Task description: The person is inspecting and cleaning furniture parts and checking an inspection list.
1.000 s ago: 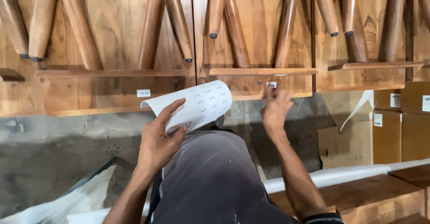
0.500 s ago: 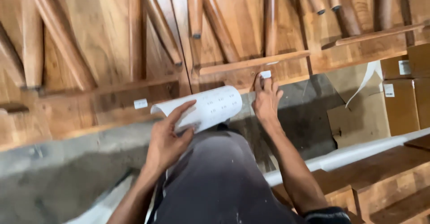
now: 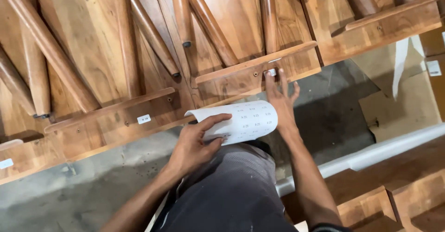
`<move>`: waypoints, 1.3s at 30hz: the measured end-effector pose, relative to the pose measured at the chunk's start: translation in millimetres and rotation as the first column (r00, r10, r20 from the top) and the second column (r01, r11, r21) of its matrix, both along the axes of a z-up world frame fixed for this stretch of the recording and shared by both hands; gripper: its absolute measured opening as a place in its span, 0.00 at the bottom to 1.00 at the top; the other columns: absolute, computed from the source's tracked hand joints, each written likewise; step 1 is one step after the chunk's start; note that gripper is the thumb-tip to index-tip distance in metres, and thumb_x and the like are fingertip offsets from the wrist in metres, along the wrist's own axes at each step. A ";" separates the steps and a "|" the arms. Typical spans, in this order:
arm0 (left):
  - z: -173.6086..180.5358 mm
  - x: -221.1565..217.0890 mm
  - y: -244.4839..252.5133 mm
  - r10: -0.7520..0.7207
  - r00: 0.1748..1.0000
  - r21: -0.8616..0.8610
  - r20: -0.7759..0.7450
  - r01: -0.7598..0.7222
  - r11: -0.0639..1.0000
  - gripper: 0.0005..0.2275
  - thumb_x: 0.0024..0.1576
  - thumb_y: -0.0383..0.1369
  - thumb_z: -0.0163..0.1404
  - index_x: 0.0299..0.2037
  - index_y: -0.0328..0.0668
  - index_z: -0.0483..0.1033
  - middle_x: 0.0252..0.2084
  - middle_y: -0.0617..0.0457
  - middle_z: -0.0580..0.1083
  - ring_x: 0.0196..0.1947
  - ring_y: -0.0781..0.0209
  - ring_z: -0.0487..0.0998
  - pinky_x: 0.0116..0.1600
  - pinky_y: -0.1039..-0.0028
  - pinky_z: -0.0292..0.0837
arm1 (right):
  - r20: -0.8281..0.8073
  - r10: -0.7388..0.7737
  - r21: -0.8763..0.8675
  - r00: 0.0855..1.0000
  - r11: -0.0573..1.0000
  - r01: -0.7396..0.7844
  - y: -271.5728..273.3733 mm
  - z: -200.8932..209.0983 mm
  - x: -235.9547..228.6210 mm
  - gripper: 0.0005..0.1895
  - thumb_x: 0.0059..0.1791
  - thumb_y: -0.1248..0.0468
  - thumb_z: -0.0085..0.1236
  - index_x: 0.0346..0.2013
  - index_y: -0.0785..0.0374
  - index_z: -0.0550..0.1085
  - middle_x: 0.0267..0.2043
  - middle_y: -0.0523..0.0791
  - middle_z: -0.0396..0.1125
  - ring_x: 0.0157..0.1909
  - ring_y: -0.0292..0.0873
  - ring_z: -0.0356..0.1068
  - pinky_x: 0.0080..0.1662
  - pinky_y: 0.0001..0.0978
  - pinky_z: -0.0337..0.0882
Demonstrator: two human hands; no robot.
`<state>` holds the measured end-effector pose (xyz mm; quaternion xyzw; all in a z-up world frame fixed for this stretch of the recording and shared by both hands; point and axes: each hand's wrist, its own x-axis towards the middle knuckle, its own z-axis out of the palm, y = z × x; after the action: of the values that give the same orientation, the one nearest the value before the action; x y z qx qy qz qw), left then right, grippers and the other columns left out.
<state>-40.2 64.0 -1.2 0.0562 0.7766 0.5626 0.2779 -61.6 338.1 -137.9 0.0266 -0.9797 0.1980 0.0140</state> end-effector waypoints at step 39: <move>-4.8 -79.9 291.1 -0.106 0.920 0.215 -0.377 0.198 0.956 0.35 0.54 0.22 0.58 0.73 0.52 0.61 0.48 0.40 0.80 0.42 0.57 0.82 0.44 0.69 0.78 | -0.304 -0.130 -0.447 0.944 0.895 -0.021 212.4 138.2 11.4 0.09 0.44 0.71 0.68 0.38 0.63 0.81 0.40 0.44 0.70 0.42 0.45 0.66 0.46 0.35 0.67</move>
<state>-120.1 355.2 -6.1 0.2535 0.7308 0.6121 0.1642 -50.2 550.5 0.4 0.0273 -0.8930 0.4084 0.1872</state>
